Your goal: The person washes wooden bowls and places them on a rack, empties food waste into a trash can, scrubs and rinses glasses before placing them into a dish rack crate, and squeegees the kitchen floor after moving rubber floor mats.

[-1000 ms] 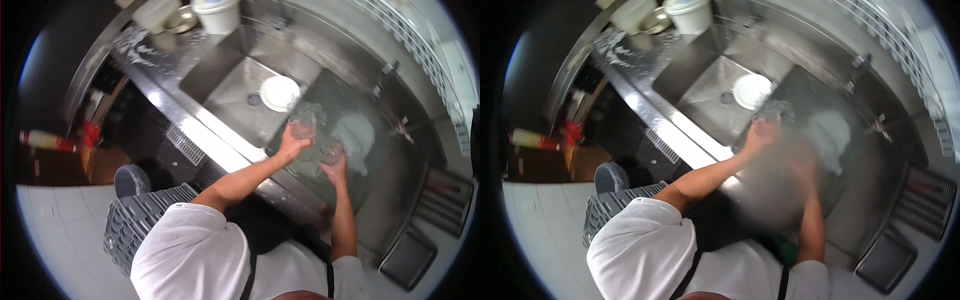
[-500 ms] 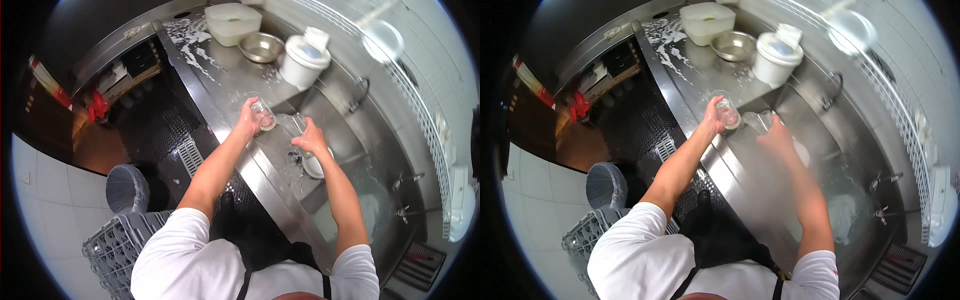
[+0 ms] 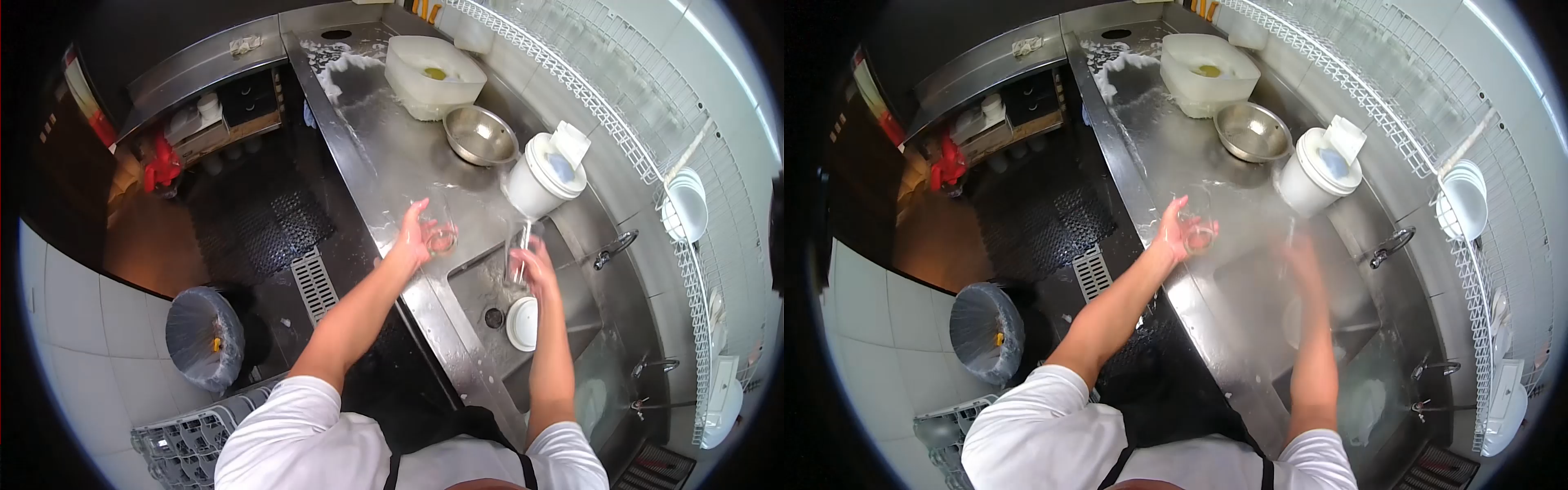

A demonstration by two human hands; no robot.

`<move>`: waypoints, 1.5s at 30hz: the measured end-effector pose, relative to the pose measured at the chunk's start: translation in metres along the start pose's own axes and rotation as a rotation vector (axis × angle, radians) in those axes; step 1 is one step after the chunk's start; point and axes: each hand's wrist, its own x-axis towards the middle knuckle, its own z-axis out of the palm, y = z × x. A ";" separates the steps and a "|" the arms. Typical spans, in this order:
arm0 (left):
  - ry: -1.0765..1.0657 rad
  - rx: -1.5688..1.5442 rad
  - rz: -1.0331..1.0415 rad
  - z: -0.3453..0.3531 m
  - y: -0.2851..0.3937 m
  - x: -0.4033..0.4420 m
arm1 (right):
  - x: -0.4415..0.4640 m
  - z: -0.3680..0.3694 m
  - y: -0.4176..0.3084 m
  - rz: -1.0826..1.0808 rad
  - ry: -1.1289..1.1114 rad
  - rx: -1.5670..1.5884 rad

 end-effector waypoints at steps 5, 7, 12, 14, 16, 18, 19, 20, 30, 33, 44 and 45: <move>0.047 -0.097 -0.006 0.004 -0.025 -0.029 | -0.083 0.014 0.057 -0.049 0.243 1.122; 0.015 -0.164 -0.011 0.009 -0.039 -0.031 | -0.107 0.020 0.056 0.005 0.295 1.377; -0.059 -0.247 0.062 0.028 -0.066 -0.047 | -0.115 -0.002 0.139 -0.020 0.061 1.503; -0.130 -0.232 0.087 0.032 -0.070 -0.050 | -0.121 -0.001 0.148 -0.096 0.012 1.446; -0.177 -0.197 0.087 0.038 -0.067 -0.057 | -0.120 0.004 0.150 -0.209 0.015 1.151; -0.209 -0.158 0.065 0.043 -0.060 -0.066 | -0.111 0.003 0.151 -0.292 0.052 0.774; -0.206 -0.113 0.075 0.040 -0.056 -0.063 | -0.112 0.005 0.138 -0.309 0.068 0.670; -0.205 -0.064 0.082 0.037 -0.051 -0.059 | -0.107 0.013 0.126 -0.294 0.076 0.744; -0.465 0.278 0.317 0.114 0.041 -0.038 | -0.064 0.017 -0.130 -0.291 -0.220 0.795; -0.624 0.365 0.385 0.197 0.087 -0.041 | -0.066 -0.020 -0.237 -0.653 0.158 0.284; -0.501 1.923 1.164 0.469 0.099 -0.001 | -0.048 -0.165 -0.382 -0.128 0.529 -2.158; -0.527 2.060 1.072 0.484 0.089 -0.003 | -0.038 -0.175 -0.375 -0.058 0.439 -2.275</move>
